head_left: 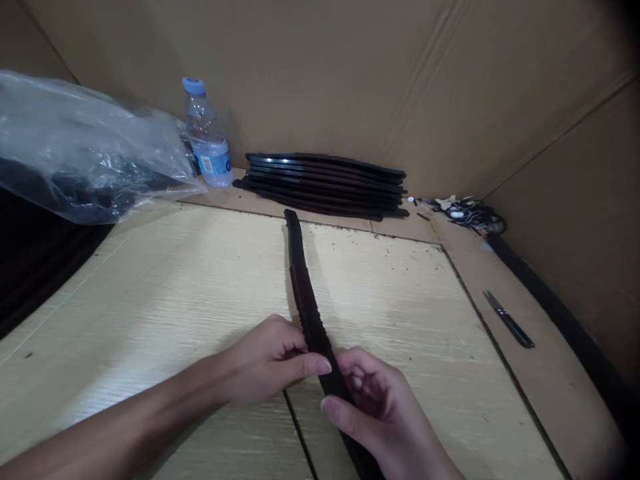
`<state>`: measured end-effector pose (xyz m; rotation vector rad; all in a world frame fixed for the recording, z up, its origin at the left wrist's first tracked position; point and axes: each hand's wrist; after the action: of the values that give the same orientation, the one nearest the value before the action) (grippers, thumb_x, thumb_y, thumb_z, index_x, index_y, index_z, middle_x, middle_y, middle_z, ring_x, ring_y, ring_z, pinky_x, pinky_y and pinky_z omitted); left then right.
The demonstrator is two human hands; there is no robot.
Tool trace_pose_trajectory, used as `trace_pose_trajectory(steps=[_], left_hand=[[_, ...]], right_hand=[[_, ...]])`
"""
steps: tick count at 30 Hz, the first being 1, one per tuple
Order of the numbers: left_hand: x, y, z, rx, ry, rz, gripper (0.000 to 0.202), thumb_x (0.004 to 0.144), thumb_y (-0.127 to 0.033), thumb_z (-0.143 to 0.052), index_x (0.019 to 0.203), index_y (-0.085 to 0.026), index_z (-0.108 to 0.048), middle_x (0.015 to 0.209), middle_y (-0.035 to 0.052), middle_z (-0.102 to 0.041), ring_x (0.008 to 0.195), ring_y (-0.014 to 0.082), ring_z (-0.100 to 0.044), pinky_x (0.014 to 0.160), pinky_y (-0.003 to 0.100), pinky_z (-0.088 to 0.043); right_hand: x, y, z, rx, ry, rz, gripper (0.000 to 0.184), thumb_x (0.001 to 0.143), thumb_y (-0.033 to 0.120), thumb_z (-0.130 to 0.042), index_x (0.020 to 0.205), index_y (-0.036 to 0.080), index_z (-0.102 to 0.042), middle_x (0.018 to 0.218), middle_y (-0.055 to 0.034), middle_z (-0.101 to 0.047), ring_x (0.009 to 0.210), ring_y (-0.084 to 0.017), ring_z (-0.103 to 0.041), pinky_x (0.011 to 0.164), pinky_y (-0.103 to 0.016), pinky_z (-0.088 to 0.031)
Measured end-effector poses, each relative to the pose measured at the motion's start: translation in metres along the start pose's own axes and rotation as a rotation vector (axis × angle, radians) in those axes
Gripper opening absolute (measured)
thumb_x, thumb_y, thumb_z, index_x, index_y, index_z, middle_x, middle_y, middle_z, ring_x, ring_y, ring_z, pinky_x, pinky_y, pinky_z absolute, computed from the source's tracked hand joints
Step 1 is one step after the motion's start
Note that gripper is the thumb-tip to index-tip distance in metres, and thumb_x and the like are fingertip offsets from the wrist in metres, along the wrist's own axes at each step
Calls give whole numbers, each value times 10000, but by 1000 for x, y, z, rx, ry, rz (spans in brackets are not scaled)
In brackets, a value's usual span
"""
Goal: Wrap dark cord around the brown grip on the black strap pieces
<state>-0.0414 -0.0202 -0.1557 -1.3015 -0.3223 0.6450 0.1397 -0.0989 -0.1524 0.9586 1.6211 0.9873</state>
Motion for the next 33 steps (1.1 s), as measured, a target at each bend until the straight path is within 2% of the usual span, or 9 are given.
trace_pose_trajectory(steps=[17,33], left_hand=[[-1,2,-1,-2,-16,-56,401,894,-455,-465,791,-121,-661,651,2,-553,622,122,-473,534,206,-362],[-1,-2,-1,10,-14,-37,400,891,-454,-471,779,-119,-657,650,5,-558,624,130,-488,520,207,-345]], right_hand=[[-1,-1,0,7,-2,-13,167,736,285,-727,843,219,-618,735,11,-570,684,-123,-521,598,-232,-418],[0,1,-1,-3,-6,-7,154,740,260,-724,841,214,-617,721,17,-564,666,-111,-513,583,-215,-412]])
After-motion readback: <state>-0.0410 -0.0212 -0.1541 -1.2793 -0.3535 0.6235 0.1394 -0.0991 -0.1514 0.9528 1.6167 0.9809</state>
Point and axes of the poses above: each hand's wrist, its own x-axis towards the middle knuckle, its own z-axis out of the back of the hand, y = z × x
